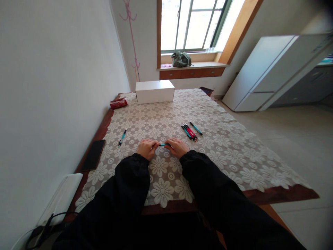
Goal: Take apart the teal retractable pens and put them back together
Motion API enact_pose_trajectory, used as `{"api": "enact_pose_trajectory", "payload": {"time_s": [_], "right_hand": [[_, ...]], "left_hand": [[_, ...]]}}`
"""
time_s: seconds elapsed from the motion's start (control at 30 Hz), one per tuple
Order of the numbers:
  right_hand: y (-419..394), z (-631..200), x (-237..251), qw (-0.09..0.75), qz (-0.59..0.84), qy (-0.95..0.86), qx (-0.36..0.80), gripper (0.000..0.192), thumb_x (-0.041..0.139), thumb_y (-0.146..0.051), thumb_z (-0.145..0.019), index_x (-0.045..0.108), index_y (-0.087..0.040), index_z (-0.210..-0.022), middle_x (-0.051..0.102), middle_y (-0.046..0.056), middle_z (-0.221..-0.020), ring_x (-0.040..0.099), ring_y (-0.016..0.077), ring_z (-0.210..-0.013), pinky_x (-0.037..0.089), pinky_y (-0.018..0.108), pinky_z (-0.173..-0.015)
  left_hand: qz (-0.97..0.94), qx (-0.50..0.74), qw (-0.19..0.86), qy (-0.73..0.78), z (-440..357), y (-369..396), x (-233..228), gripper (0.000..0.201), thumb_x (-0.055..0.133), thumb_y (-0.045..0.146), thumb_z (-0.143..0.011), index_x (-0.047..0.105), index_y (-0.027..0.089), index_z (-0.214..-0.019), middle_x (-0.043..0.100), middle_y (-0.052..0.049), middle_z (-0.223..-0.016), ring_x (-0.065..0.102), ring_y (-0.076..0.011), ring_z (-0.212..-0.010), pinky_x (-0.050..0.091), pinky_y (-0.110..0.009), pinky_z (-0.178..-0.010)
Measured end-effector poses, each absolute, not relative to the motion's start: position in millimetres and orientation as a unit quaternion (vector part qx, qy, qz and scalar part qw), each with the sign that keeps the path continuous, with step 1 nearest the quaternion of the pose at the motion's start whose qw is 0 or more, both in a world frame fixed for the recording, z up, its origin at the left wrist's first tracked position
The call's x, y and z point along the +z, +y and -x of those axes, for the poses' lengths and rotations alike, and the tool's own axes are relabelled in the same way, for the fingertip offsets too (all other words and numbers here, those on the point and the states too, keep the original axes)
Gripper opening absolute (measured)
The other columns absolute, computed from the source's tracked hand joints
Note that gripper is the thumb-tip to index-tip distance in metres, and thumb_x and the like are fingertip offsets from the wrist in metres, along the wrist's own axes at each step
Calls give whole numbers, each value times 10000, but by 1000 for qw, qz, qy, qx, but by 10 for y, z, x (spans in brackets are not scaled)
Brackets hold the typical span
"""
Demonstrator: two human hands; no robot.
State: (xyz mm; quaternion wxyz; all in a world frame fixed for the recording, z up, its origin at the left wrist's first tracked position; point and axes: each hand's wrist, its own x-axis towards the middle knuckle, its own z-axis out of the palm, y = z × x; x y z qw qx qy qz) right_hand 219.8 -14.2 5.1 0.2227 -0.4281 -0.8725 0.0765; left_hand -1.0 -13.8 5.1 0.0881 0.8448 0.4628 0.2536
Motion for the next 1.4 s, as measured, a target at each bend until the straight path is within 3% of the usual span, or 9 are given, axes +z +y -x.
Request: {"api": "enact_pose_trajectory", "payload": {"time_s": [0.13, 0.47, 0.63, 0.77, 0.97, 1.2, 1.4], "right_hand": [[-132, -2210, 42, 225, 432, -870, 79, 172, 513, -302, -960, 647, -198, -987, 683, 76, -979, 594, 205, -947, 413, 299, -828], [-144, -2204, 56, 180, 469, -856, 126, 225, 490, -333, -966, 685, -225, -992, 713, 49, -889, 641, 185, -831, 394, 270, -718], [-114, -2269, 84, 244, 471, -840, 112, 202, 551, -344, -937, 671, -226, -1049, 703, 66, -984, 621, 193, -908, 420, 280, -787], [-67, -2331, 95, 340, 495, -790, 122, 191, 542, -329, -933, 682, -207, -980, 695, 54, -882, 603, 169, -771, 436, 276, -725], [-64, -2313, 108, 453, 466, -734, 197, 222, 584, -380, -890, 700, -193, -917, 670, 31, -774, 550, 147, -643, 432, 268, -623], [-91, -2280, 119, 493, 450, -709, 228, 253, 619, -434, -859, 711, -200, -890, 692, 52, -825, 580, 175, -719, 458, 295, -657], [-94, -2287, 103, 453, 468, -727, 216, 297, 558, -467, -893, 682, -198, -910, 664, 46, -783, 563, 179, -713, 445, 299, -667]], "left_hand": [[-844, 233, 78, 477, 8, -129, 39, 245, 511, 346, -940, 717, 223, -892, 727, -57, -886, 619, -230, -885, 429, -360, -802], [-840, 301, 97, 442, 14, -140, 84, 146, 608, 311, -889, 728, 232, -919, 730, -40, -933, 613, -208, -871, 444, -351, -829], [-800, 350, 124, 471, 22, -120, 76, 157, 625, 338, -872, 732, 237, -926, 728, -37, -899, 621, -188, -804, 460, -328, -790], [-726, 429, 185, 505, 23, -97, 70, 198, 648, 381, -840, 720, 212, -913, 729, -35, -857, 629, -175, -749, 474, -300, -740], [-644, 474, 322, 508, 21, -60, 44, 353, 526, 478, -887, 674, 163, -825, 688, -30, -673, 635, -159, -654, 470, -257, -643], [-655, 432, 318, 533, 20, -67, 58, 497, 454, 565, -892, 679, 162, -709, 602, -7, -551, 489, -117, -488, 328, -245, -490], [-641, 458, 344, 510, 26, -71, 68, 574, 420, 620, -894, 618, 171, -597, 475, 11, -474, 422, -108, -457, 309, -252, -479]]}}
